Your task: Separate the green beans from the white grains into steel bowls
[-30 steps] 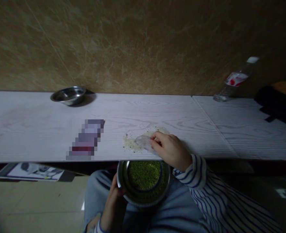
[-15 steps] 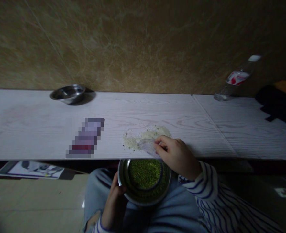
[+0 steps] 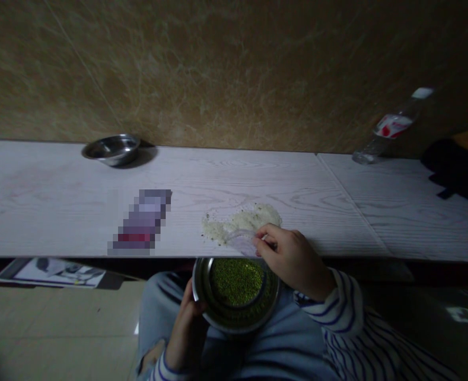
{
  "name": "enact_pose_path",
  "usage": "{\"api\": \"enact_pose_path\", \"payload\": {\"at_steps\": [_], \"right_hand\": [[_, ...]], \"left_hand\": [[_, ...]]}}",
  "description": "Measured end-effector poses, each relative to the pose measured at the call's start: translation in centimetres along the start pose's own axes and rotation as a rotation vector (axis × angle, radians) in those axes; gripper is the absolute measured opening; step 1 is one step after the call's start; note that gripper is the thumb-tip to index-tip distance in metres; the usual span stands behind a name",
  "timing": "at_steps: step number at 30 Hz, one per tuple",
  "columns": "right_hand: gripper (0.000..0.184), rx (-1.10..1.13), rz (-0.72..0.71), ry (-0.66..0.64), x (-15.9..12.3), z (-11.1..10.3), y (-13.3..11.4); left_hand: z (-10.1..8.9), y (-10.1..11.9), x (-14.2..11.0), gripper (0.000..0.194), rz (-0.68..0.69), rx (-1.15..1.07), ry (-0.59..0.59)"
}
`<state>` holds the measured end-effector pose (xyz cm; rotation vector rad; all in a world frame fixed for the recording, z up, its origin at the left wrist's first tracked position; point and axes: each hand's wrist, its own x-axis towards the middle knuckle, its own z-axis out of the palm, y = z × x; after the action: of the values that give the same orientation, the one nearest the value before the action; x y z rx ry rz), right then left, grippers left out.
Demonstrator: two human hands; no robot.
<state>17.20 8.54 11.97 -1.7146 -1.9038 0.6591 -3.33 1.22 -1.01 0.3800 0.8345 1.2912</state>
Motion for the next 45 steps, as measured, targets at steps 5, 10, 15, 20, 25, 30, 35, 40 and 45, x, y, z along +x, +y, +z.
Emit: {"api": "enact_pose_path", "payload": {"at_steps": [5,10,15,20,25,30,35,40,45], "right_hand": [[0.016,0.039,-0.008,-0.019,-0.1,0.1,-0.5],[0.017,0.029,0.014,0.002,-0.3,-0.2,0.0],[0.016,0.034,0.015,-0.024,-0.4,0.1,-0.2],[0.016,0.048,0.027,-0.039,-0.4,0.2,-0.2],[0.017,0.075,0.036,-0.03,-0.8,-0.1,0.6],[0.018,0.077,0.021,-0.047,-1.2,-0.3,0.8],[0.016,0.058,0.005,-0.036,-0.9,0.0,0.7],[0.015,0.071,-0.007,-0.054,-0.6,0.4,0.3],[0.017,0.079,-0.002,-0.066,-0.6,0.6,0.1]], "left_hand": [[-0.1,0.1,-0.1,0.056,-0.01,-0.028,-0.004],[-0.2,0.2,-0.1,0.058,-0.014,-0.012,0.001],[0.1,0.2,-0.2,0.057,-0.019,-0.019,-0.015],[0.7,0.5,-0.3,0.056,-0.006,-0.029,0.03],[0.4,0.5,-0.2,0.056,-0.027,-0.022,0.024],[0.5,0.5,-0.2,0.054,-0.029,-0.007,0.037],[1.1,0.6,-0.4,0.054,-0.022,-0.009,0.089],[0.6,0.4,-0.2,0.056,-0.021,-0.007,0.073],[0.1,0.3,0.0,0.056,-0.03,-0.002,0.045]]}}
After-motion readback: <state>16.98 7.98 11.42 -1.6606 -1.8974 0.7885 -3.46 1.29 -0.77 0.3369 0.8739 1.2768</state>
